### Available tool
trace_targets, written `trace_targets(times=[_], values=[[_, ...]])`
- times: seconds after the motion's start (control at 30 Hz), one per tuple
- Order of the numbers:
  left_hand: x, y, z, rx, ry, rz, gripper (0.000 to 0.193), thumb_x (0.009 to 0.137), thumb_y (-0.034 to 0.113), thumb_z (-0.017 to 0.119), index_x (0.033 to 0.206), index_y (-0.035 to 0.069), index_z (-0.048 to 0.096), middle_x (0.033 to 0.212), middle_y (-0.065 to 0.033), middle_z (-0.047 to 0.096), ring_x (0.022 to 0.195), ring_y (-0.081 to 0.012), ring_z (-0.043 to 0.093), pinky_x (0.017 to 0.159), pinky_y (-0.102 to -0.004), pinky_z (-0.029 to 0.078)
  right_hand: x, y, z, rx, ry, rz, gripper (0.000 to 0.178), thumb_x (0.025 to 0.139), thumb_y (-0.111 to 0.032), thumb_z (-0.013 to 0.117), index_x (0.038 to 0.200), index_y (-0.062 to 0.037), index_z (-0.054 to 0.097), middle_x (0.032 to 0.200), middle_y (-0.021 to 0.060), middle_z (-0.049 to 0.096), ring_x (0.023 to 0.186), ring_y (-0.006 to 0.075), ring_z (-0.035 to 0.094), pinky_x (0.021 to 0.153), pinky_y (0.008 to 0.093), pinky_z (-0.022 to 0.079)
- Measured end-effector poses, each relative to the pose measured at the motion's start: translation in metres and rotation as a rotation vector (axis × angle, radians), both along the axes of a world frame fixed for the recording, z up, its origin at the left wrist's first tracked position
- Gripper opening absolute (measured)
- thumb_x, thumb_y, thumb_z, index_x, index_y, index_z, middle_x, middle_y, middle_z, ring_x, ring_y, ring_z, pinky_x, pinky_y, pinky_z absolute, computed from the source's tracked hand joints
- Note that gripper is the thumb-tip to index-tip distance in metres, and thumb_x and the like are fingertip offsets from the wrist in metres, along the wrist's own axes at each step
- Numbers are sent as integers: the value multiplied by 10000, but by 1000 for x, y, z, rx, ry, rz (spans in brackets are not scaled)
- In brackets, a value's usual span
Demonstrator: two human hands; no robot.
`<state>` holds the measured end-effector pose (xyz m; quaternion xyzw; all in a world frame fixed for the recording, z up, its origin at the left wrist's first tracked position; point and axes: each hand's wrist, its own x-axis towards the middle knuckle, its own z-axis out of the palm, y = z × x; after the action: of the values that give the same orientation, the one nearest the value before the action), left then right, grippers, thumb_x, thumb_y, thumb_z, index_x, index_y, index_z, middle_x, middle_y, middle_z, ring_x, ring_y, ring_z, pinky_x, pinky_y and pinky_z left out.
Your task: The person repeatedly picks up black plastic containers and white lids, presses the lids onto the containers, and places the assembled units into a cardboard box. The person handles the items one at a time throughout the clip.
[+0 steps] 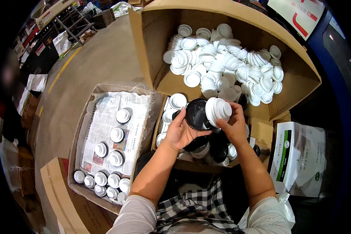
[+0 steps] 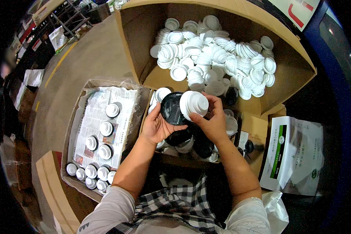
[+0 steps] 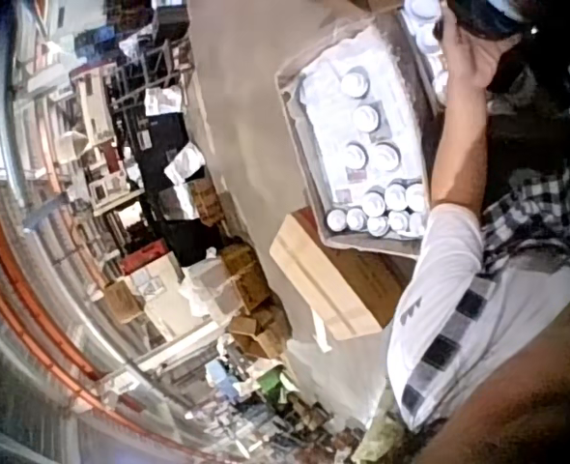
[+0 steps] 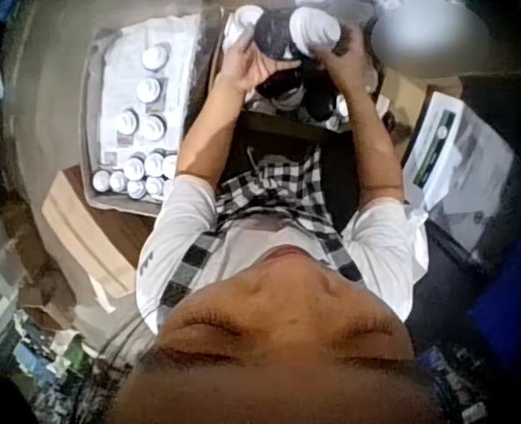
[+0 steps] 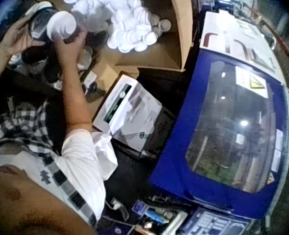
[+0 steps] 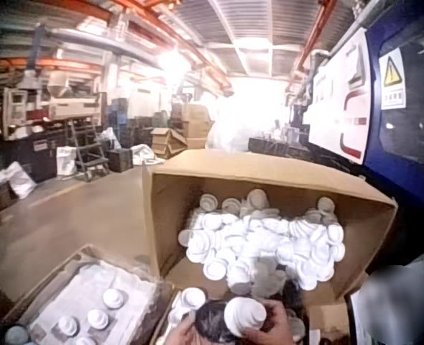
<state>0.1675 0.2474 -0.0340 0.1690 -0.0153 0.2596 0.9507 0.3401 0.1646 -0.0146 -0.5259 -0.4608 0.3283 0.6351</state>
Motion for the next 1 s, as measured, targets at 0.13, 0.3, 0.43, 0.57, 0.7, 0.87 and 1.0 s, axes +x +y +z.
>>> trace_targets(times=[0.13, 0.3, 0.43, 0.57, 0.7, 0.87, 1.0], values=[[13, -15, 6, -15, 1, 3, 524, 943, 396, 281, 1346, 61, 299, 1341, -158, 392, 1209, -321, 418, 949, -558, 359, -2, -2, -1, -37, -202, -77, 776, 681, -219, 753, 1300, -70, 309, 1172, 122, 440, 1089, 229, 469, 929, 359, 385], [14, -16, 0, -48, -125, -33, 504, 944, 366, 284, 1347, 64, 299, 1343, -151, 392, 1221, -319, 404, 962, -561, 343, 5, -5, 10, 10, -408, 40, 764, 664, -229, 755, 1288, -53, 351, 1246, 140, 414, 1152, 256, 432, 973, 356, 334], [17, -21, 11, -62, -10, 42, 492, 948, 348, 290, 1364, 87, 267, 1367, -125, 358, 1247, -304, 367, 984, -509, 341, 0, -6, 17, 48, -312, 98, 753, 641, -191, 776, 1264, -40, 381, 1289, 164, 406, 1183, 274, 425, 990, 359, 324], [19, -27, 13, -106, -66, 60, 460, 949, 319, 305, 1373, 143, 266, 1386, -70, 334, 1263, -263, 335, 989, -455, 323, -5, -4, 14, 192, -566, -33, 765, 609, -184, 803, 1236, -35, 390, 1255, 174, 453, 1162, 278, 455, 977, 372, 349], [19, -29, 10, -71, -71, 78, 470, 951, 291, 307, 1397, 180, 210, 1409, -45, 289, 1273, -239, 312, 995, -426, 306, -11, -4, 9, 159, -488, -73, 762, 589, -223, 825, 1198, -32, 407, 1238, 177, 471, 1151, 278, 468, 961, 374, 370], [19, -30, 6, -42, -50, 104, 486, 954, 261, 301, 1414, 202, 154, 1425, -37, 250, 1280, -230, 297, 1002, -426, 295, -12, -3, 5, 139, -490, -58, 781, 574, -240, 837, 1190, -32, 404, 1254, 176, 454, 1145, 273, 473, 955, 369, 379], [19, -31, 8, 2, -39, 125, 481, 958, 261, 293, 1414, 198, 156, 1420, -43, 257, 1278, -229, 299, 1004, -426, 292, -14, -2, 3, 152, -445, -46, 779, 572, -224, 838, 1190, -36, 403, 1258, 174, 448, 1147, 261, 472, 956, 362, 380]])
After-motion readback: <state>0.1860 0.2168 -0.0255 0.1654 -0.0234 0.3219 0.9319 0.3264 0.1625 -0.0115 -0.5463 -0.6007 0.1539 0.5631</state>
